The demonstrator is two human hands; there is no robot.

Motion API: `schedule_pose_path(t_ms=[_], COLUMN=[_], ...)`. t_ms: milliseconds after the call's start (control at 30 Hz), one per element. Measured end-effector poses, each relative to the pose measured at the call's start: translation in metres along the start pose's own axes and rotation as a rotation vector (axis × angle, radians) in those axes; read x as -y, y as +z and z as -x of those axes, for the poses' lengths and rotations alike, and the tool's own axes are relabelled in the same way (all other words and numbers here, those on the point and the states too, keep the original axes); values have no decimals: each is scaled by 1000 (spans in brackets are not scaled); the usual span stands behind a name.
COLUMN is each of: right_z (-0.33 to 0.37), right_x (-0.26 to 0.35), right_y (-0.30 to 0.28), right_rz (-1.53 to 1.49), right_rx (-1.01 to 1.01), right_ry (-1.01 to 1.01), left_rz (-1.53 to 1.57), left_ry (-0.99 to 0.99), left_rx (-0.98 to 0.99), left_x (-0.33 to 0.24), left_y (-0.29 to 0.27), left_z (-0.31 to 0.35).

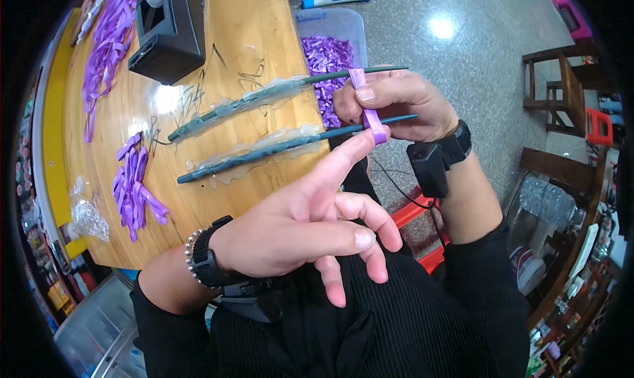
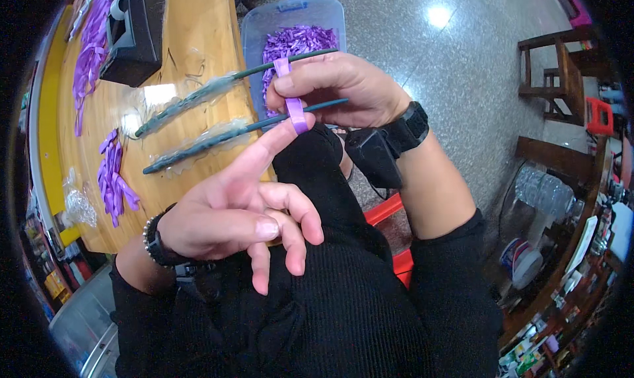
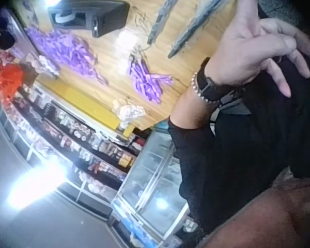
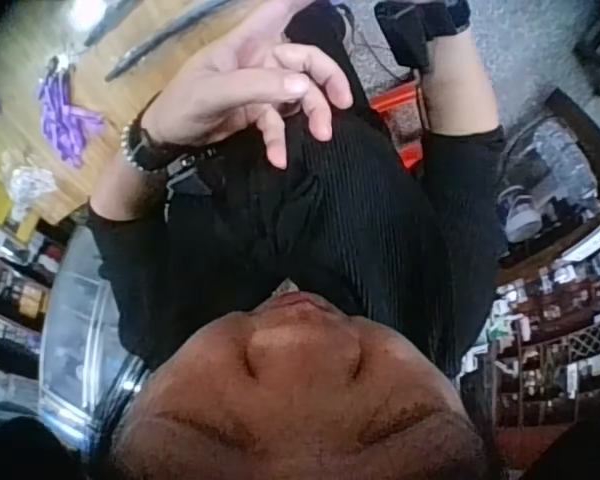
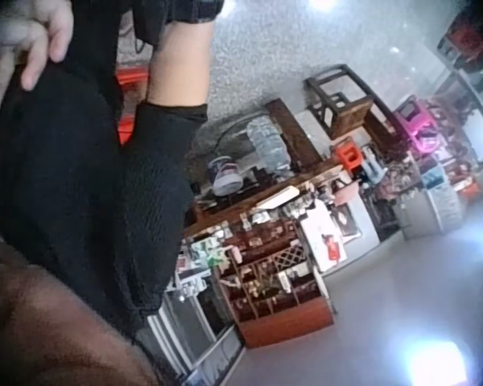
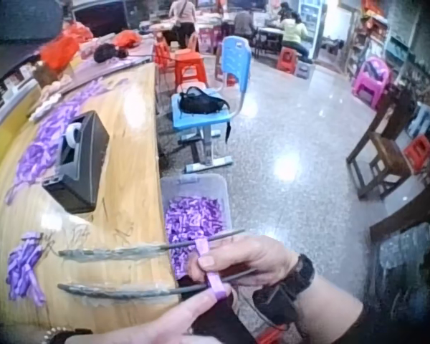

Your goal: Measuring and folding purple plastic ribbons on a workbench using a ruler.

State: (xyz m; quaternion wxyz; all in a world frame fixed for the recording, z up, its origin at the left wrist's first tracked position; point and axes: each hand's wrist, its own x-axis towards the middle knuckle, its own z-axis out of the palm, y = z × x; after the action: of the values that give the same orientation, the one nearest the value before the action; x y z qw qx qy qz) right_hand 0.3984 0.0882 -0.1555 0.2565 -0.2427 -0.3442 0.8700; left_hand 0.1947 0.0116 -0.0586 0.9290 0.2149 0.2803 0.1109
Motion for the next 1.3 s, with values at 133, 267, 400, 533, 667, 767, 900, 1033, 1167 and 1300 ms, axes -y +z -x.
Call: schedule_pose_path(t_ms=[133,267,400,533,667,767,900,1033,1167,1300], right_z=[0,14,32,30,23,25,29,30,32,33], right_x=[8,21,23,27,26,25,27,23,24,31], right_y=[-4,12,11,33,46,46,51,57,56,59], right_rz=[68,63,133,345,377,392,420,422,403,434], right_rx=[23,-29,-153,-303,-359,-384,-418,-468,-479,-451], right_ry=[44,62,13,51,36,54,79,79,91,161], left_rz=[17,27,28,44,61,63,77,81,-25,-44], left_ry=[9,23,40,69,97,134,188,205,296,265], left_rx=[20,51,56,67,75,103,138,96,-44,-58], left_x=[3,5,7,10,12,14,19,22,29,31], left_y=[-2,-5,-5,-8,-8,-9,-10,-9,-2,-2], left_z=[0,-1,-1,0,1,1,-1,1,4,7])
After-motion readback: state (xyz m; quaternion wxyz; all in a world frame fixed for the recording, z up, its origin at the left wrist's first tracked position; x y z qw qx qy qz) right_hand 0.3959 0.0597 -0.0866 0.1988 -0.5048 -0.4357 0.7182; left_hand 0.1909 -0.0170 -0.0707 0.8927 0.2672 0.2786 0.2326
